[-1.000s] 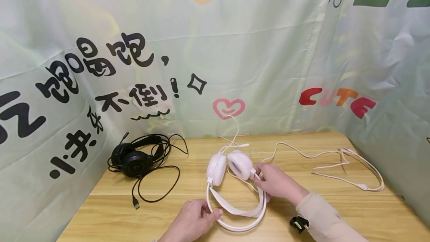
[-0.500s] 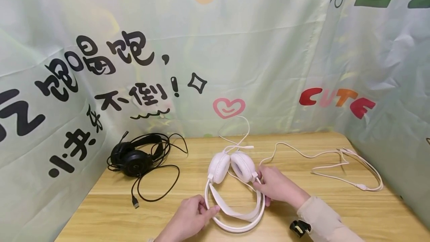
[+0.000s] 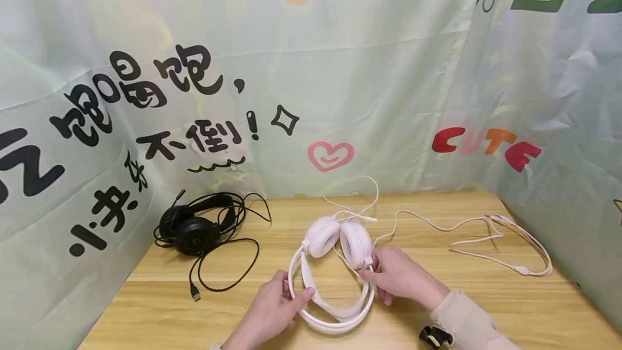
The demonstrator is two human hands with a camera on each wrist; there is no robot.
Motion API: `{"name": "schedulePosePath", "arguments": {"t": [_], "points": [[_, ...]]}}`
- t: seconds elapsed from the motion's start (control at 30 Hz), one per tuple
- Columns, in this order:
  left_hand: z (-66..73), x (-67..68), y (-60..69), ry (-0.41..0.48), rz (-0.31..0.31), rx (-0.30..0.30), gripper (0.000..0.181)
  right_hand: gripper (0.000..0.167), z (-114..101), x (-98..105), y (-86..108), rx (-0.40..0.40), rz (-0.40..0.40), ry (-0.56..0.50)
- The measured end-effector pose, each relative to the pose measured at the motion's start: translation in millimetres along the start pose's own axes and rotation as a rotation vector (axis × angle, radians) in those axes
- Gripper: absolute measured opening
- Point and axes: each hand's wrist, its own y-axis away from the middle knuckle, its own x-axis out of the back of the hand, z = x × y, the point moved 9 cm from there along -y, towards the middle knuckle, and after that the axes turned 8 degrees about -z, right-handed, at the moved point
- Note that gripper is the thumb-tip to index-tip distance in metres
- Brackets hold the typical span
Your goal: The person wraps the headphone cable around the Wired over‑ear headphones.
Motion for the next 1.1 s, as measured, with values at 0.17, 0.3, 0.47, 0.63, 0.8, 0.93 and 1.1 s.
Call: {"name": "schedulePosePath", "arguments": {"t": [0.17,0.3,0.47,0.63,0.8,0.93,1.1], "points": [[1.1,2.0,-2.4,0.052,0.011,-0.024,0.077,0.032,-4,-2,3.8,0.013,-0.003,-0.006],[2.3,3.8,-4.7,0.068,0.031,-0.036,0.079,0.034,-7,-5,7.3,0.021,0.001,-0.008],[4.6,4.8,-6.5,0.074,0.055,-0.039,0.082,0.034,-8,-9,10.4,0.019,0.002,-0.001],[9.3,5.9,-7.3,0.057,0.077,-0.047,0.086,0.039,-9,-12,11.6,0.033,0.007,0.045],[14.0,8.2,-8.0,-0.026,0.11,-0.052,0.087,0.042,-10,-12,13.3,0.036,0.023,0.068],[15.2,9.4,-9.3,-0.043,0.121,-0.063,0.086,0.041,-8,-13,15.4,0.018,0.039,0.066],[16.6,9.0,-11.7,-0.021,0.109,-0.088,0.085,0.041,-7,-15,17.8,0.001,0.052,0.069]]}}
